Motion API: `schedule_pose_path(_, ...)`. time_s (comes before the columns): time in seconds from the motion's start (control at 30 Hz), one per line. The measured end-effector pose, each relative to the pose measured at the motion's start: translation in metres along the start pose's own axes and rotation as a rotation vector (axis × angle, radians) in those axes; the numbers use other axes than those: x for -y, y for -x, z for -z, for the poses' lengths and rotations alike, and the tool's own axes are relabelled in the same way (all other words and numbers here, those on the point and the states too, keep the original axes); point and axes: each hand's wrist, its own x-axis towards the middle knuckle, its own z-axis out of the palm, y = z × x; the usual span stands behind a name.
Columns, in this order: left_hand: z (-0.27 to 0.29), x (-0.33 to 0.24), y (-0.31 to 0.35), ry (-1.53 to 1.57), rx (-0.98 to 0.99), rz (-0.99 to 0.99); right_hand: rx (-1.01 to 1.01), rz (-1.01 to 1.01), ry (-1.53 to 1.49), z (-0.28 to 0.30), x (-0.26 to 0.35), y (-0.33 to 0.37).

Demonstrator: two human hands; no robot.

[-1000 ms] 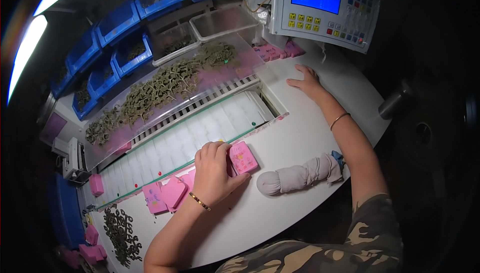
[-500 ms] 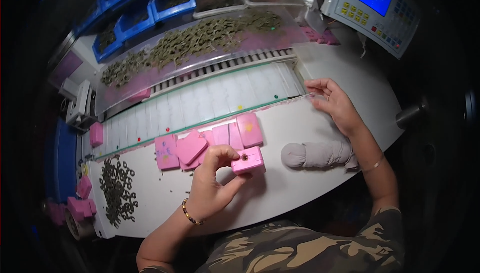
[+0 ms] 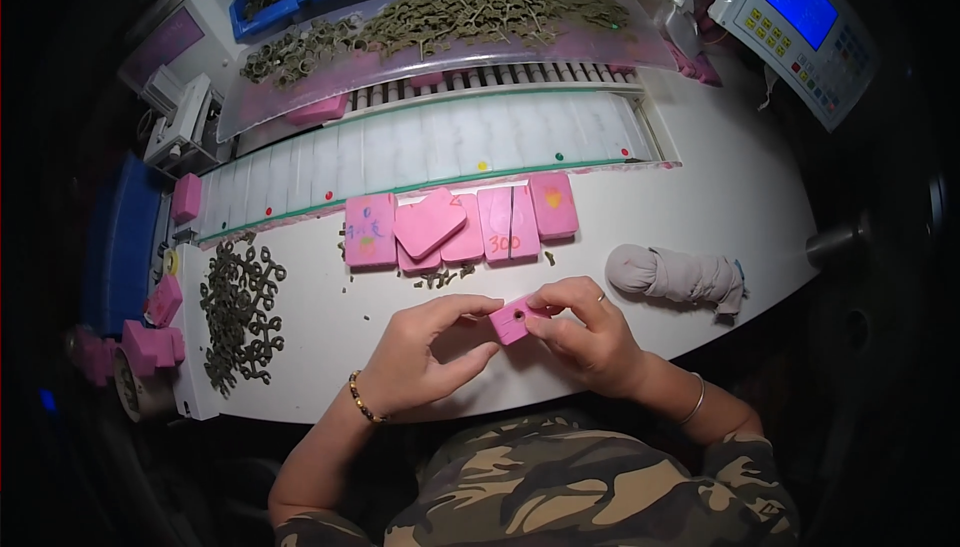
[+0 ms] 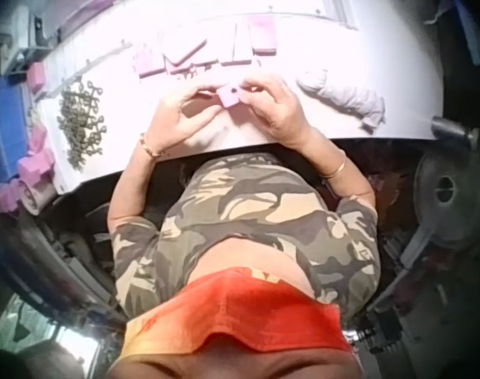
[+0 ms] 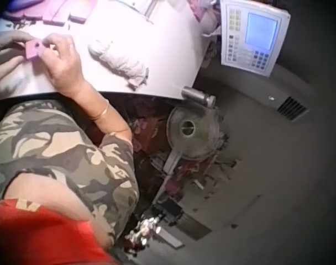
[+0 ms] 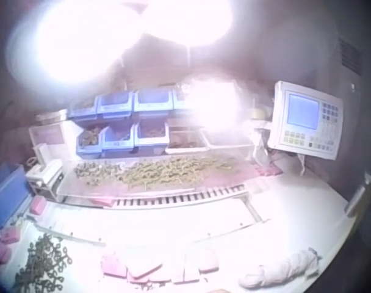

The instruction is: Sorting and assembling small metal components into pink molding blocks at an industrial workstation.

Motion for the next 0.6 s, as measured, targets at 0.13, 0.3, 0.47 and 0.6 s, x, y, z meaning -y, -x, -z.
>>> schedule_pose_path(0.13, -0.004, 0.01, -0.003, -0.085, -0.036, -0.119, -0.017, 0.038, 0.031, -0.005, 0.001, 0.001)
schedule_pose_path(0.3, -0.035, 0.025, -0.001, 0.37, -0.428, 0.11, -0.046, 0.078, 0.07, -0.011, 0.0, 0.003)
schedule_pose_path(0.47, -0.028, 0.022, -0.008, 0.246, -0.164, 0.148, -0.06, 0.106, 0.138, -0.012, 0.0, 0.01)
schedule_pose_path(0.6, -0.015, 0.012, -0.012, 0.422, 0.017, 0.235, -0.121, 0.226, 0.063, -0.014, 0.002, 0.023)
